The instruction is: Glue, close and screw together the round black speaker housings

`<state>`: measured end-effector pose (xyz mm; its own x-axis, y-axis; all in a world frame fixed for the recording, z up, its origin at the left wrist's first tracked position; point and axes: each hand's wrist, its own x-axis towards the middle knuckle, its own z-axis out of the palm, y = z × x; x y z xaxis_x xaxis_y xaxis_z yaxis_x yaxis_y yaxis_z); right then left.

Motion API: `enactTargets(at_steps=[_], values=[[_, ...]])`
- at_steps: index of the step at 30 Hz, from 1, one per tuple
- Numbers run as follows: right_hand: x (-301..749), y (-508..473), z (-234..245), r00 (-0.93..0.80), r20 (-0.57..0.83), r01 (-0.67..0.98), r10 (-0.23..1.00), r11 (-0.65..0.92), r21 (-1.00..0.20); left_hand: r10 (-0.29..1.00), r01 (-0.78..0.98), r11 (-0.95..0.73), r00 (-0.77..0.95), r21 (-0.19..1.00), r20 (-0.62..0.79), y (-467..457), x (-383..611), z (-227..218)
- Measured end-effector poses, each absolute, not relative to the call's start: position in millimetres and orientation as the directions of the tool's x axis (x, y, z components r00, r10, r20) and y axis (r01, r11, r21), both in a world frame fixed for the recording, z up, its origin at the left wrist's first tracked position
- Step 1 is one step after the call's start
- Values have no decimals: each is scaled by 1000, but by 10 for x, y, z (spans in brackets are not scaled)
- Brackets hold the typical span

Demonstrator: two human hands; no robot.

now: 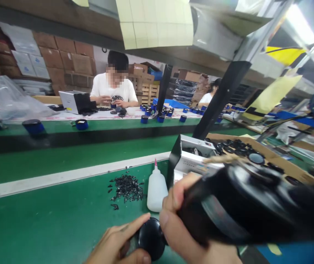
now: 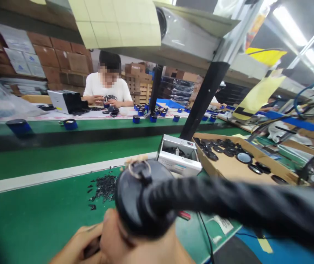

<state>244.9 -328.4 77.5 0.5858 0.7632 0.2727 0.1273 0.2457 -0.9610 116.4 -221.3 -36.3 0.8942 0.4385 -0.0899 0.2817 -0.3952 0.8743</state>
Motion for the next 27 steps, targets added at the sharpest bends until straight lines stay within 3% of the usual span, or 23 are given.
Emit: enactTargets(at_steps=[3,5,8,11,14,20,27], values=[[2820,-3371,955,521,357,93,775,365,-927,398,344,-379,899,859,-184,-2192,1165,-347],[3118,-3379,1097,615,532,234,582,509,-828,375,373,-368,898,852,-231,-2185,1161,-321],[3435,-3283,1192,711,560,313,426,521,-794,403,411,-353,878,841,-260,-2188,1162,-277],[3533,-3147,1146,713,587,377,383,496,-782,415,460,-288,851,840,-323,-2199,1176,-238],[3546,-3063,1100,715,578,384,393,471,-794,434,471,-234,834,850,-342,-2210,1192,-209],[3419,-3099,1085,735,420,232,531,386,-893,428,455,-234,842,859,-329,-2228,1180,-187],[2719,-3051,1036,580,400,18,710,479,-878,449,418,-253,849,872,-277,-2244,1141,-149]])
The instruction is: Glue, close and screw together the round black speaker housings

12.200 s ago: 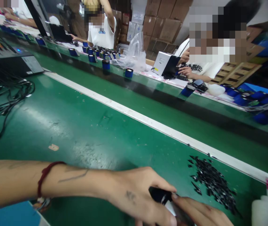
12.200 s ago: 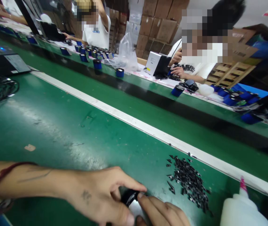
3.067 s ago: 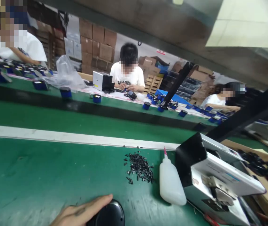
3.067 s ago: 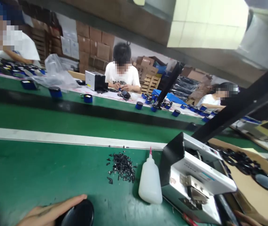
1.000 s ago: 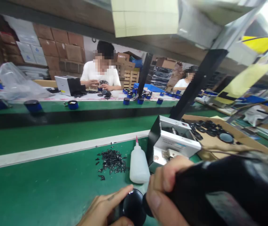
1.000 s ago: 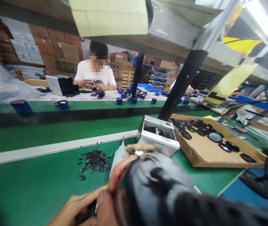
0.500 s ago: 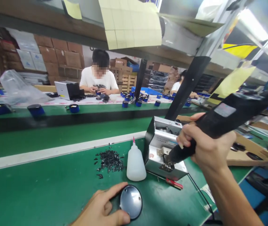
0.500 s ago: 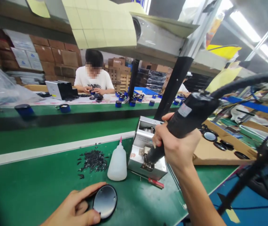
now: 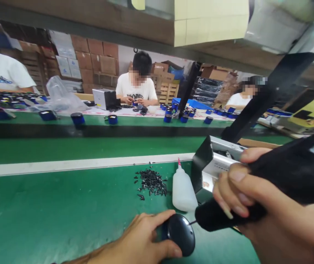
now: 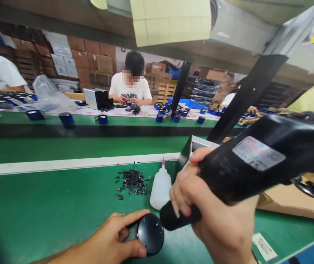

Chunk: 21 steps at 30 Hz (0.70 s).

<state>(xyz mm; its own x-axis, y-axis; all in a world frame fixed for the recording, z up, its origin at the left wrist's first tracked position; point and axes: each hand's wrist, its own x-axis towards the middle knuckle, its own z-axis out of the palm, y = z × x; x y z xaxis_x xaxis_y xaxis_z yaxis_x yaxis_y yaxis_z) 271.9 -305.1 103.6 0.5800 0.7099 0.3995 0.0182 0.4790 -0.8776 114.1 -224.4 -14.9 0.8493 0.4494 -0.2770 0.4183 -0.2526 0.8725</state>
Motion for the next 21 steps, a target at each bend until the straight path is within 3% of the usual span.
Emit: enactTargets(at_steps=[7,11,16,21], values=[[2531,-2825,901,543,439,-40,716,545,-838,424,344,-358,888,868,-177,-2225,1132,-35],[2533,-2822,883,546,391,-54,741,497,-866,373,303,-335,912,892,-169,-2185,1135,-15],[2529,-2842,911,523,426,13,738,493,-870,343,233,-333,933,914,-113,-2160,1118,-18],[2537,-2854,824,480,342,-76,808,427,-901,316,214,-338,943,917,-104,-2140,1125,-93]])
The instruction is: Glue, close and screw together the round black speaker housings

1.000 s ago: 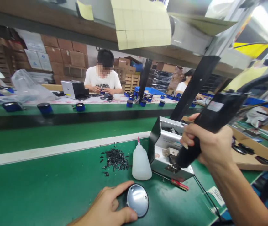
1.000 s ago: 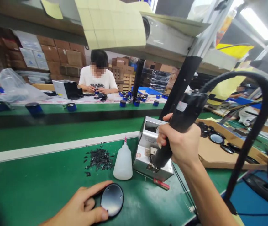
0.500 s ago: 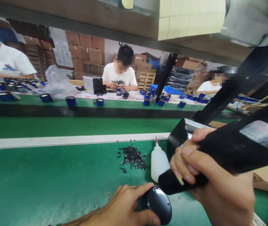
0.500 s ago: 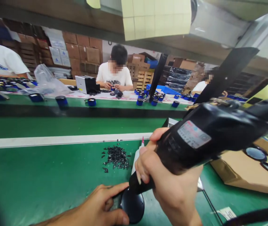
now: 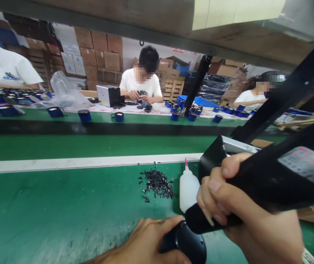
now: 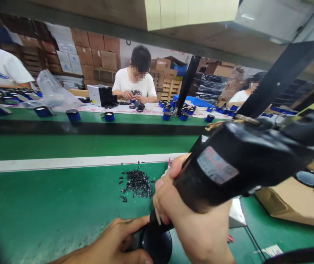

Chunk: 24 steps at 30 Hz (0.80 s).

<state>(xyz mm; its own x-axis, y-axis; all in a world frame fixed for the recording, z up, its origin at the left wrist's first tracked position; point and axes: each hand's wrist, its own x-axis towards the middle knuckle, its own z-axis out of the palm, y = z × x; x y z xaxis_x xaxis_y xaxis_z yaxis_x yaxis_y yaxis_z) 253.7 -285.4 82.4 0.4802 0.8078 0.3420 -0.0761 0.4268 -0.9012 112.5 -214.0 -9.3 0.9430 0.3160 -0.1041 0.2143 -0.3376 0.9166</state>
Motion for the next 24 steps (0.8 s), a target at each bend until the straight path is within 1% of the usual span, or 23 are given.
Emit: enactTargets(at_steps=[4,5,9,12,16,21,24], values=[[2499,-2892,785,450,311,22,837,338,-941,339,242,-389,935,889,-106,-2146,1132,-202],[2482,-2893,783,450,316,27,835,341,-940,348,262,-393,930,881,-121,-2151,1135,-233],[2435,-2840,773,413,398,-30,819,449,-893,357,303,-379,920,874,-164,-2178,1159,-295],[2435,-2794,761,394,402,-40,827,452,-891,371,297,-377,916,878,-150,-2216,1163,-239],[2452,-2797,748,394,399,-38,828,448,-893,385,325,-333,904,885,-187,-2264,1139,-140],[2442,-2813,714,379,404,-35,833,449,-893,426,281,-329,896,902,-124,-2271,1129,-140],[2409,-2779,684,364,403,-32,840,444,-896,412,262,-339,905,904,-108,-2263,1134,-208]])
